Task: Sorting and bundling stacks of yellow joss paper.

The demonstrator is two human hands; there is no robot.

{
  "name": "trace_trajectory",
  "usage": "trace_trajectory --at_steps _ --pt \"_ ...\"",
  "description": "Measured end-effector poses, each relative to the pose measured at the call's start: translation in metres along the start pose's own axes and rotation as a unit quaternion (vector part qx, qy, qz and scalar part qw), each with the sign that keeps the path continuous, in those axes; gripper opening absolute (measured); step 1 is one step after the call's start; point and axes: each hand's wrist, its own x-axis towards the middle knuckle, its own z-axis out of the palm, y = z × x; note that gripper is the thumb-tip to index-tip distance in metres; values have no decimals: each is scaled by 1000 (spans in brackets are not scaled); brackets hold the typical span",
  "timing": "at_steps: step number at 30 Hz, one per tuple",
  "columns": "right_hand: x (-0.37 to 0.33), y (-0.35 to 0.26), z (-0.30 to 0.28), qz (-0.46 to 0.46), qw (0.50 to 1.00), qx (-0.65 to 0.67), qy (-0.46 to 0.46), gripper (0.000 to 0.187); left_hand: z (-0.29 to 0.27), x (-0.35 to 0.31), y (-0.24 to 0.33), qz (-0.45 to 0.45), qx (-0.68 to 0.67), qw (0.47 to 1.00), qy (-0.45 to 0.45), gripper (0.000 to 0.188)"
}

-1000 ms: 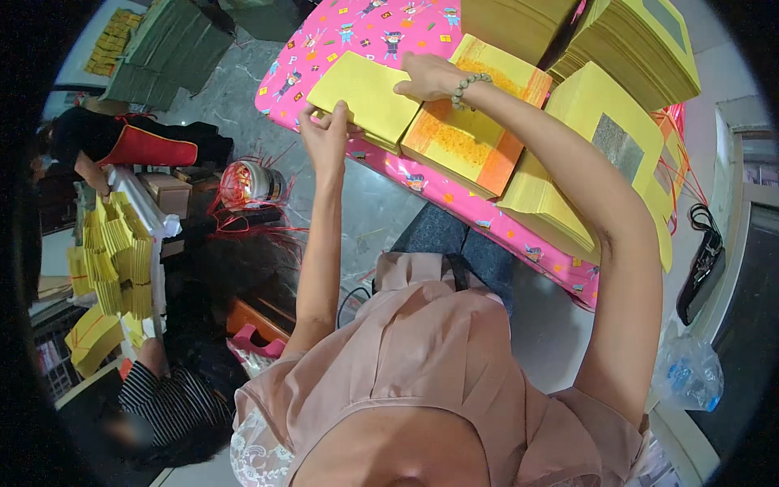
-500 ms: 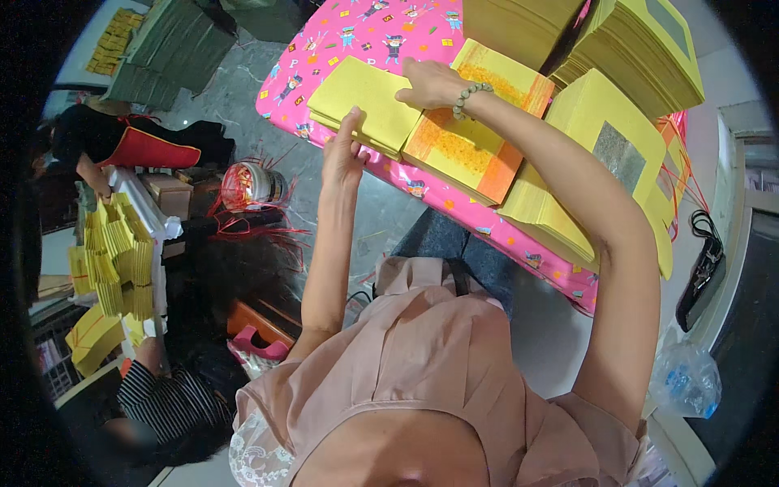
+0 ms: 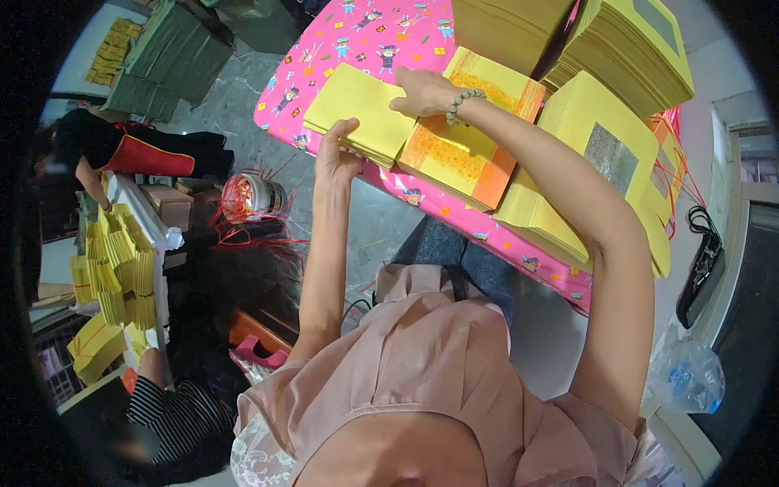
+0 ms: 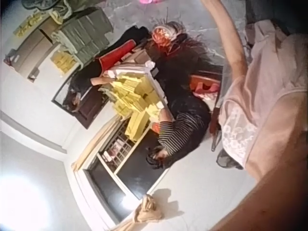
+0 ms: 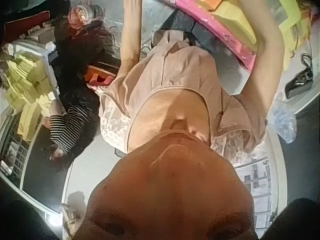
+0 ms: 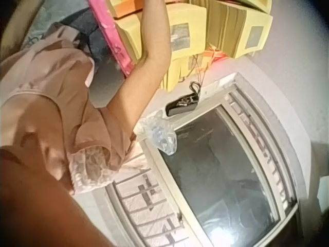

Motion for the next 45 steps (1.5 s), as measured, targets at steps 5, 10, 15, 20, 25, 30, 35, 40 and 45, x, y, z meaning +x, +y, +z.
trace_trajectory --at_steps 5,10,15,20,25,30,35,40,45 --pt "-2 -1 -11 -24 1000 -4 13 51 7 -8 4 110 10 992 -53 44" --pt "-38 -25 -48 -20 996 74 44 55 34 -53 24 274 97 953 -86 60" --pt "-101 -51 -79 -152 965 105 185 57 61 -106 33 381 185 884 -197 73" --pt "-170 -56 -89 -164 944 189 217 65 78 -141 21 396 243 848 -256 82" --pt "-245 -47 -90 -141 934 116 307 56 106 -156 2 574 389 644 -324 93" --pt "-323 -37 -78 -72 913 55 398 51 137 -196 -29 457 261 708 -471 96" --pt "-399 -31 -61 8 898 84 432 46 167 -223 -64 498 247 597 -579 88" --pt "-457 -9 -32 101 865 30 491 90 173 -253 -115 386 212 614 -655 87" --pt "-528 10 37 157 819 271 480 104 161 -280 -165 248 232 609 -717 89"
